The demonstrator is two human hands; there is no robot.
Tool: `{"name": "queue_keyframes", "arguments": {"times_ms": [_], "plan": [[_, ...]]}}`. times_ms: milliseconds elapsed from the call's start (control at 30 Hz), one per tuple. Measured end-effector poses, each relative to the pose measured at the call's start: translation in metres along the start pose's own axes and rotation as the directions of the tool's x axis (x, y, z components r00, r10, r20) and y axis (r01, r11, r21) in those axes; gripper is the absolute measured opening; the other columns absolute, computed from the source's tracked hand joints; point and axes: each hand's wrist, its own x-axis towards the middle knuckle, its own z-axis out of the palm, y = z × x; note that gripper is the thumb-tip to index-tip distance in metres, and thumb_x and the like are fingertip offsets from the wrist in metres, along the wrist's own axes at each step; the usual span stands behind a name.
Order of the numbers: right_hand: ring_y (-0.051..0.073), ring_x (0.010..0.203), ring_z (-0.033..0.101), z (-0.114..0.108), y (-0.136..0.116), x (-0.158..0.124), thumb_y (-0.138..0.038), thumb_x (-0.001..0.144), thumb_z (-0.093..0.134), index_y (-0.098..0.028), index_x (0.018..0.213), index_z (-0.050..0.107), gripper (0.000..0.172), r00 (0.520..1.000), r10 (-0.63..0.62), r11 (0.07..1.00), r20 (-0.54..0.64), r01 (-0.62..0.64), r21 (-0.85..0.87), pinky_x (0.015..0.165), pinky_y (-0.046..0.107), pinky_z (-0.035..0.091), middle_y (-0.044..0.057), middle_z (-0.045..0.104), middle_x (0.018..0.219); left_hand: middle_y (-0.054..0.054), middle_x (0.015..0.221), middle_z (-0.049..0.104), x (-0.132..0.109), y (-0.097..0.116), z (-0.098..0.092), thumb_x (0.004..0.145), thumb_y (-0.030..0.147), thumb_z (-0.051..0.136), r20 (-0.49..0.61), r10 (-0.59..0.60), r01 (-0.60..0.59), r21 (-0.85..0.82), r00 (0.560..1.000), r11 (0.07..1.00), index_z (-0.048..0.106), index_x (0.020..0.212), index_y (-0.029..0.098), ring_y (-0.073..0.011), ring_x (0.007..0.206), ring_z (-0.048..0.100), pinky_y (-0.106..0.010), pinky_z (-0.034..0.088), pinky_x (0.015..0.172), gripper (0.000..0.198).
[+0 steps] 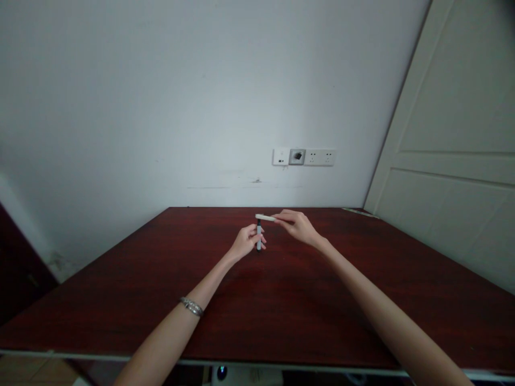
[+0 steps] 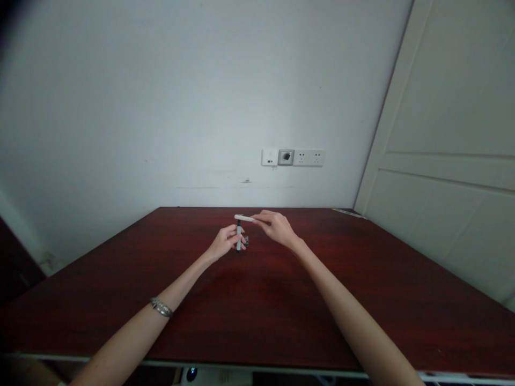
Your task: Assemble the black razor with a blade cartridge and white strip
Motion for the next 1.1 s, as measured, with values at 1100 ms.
{"name": "queue_keyframes", "arguments": {"times_ms": [1100], "plan": [[0.004, 0.037, 0.024, 0.050, -0.043, -0.028, -0.047, 0.075, 0.050, -0.020, 0.078, 0.044, 0.028, 0.850, 0.501, 0.363, 0.163, -0.378, 0.852, 0.033, 0.015, 0.015, -0.008, 0.039, 0.051, -0.001, 0.067, 0.060, 0.005, -0.013, 0.000, 0.076, 0.020, 0.052, -0.093, 0.140, -0.127, 0.134, 0.986, 0.983, 0.048, 0.081, 0.014, -0.0117, 0.057, 0.060, -0.023, 0.047, 0.055, 0.009]]}}
